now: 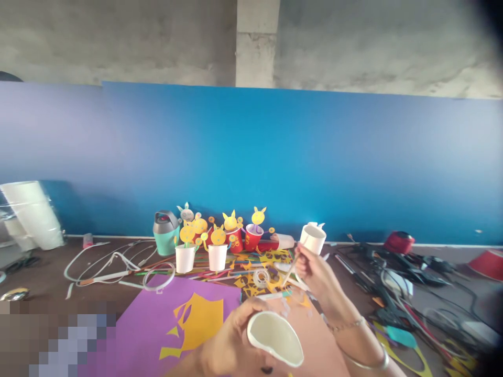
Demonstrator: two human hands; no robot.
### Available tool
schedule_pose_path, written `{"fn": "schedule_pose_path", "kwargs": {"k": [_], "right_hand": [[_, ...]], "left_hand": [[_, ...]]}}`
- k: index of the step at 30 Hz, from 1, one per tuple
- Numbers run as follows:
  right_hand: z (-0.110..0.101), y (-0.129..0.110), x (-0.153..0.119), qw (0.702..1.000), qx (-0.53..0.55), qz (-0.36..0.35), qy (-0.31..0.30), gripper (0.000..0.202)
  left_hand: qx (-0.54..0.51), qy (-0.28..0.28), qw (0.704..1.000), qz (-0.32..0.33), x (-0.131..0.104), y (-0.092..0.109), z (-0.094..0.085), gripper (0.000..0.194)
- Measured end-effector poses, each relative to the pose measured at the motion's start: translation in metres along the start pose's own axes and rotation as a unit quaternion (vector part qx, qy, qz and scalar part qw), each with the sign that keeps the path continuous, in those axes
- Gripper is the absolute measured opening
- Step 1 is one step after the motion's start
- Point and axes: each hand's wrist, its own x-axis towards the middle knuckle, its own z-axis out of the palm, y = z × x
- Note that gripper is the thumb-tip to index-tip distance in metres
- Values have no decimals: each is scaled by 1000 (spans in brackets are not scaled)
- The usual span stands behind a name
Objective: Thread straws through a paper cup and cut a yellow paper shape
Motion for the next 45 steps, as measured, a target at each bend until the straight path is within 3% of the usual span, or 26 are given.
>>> {"fn": "schedule_pose_path", "kwargs": {"k": [1, 3, 5, 9, 12, 14, 19, 23, 27, 31, 45], "right_hand": [[-9, -5, 2, 1000, 14, -10, 23, 44], [-19, -15, 1, 994, 56, -53, 83, 38], [-19, -24, -7, 990, 44, -88, 97, 38], [7, -28, -26, 993, -85, -74, -44, 38], [24, -19, -34, 966, -209, -58, -140, 35], [30, -11, -37, 949, -262, -47, -166, 29], [37, -2, -40, 919, -370, -71, -114, 25], [40, -1, -43, 896, -424, -114, -71, 24], [41, 1, -44, 916, -376, -107, -91, 13], [42, 3, -44, 932, -324, -68, -147, 12], [46, -7, -53, 909, -393, -74, -120, 17]], "left_hand": [[-21, -9, 1000, -12, 1, 0, 0, 61], [-25, 49, 998, -17, 4, -2, -2, 70], [-12, 96, 995, -9, 8, -4, -7, 74], [-8, 116, 993, 3, 11, -10, -16, 77], [0, 113, 994, 13, 11, -11, -18, 76], [11, 109, 994, 19, 11, -9, -18, 72], [109, 133, 984, 51, 9, -6, -15, 61], [224, 155, 958, 84, 9, -13, -10, 67], [278, 213, 935, 60, 9, -28, -10, 63], [309, 214, 922, 95, 7, -37, -15, 64], [388, 194, 887, 162, 1, -35, -17, 66]]}}
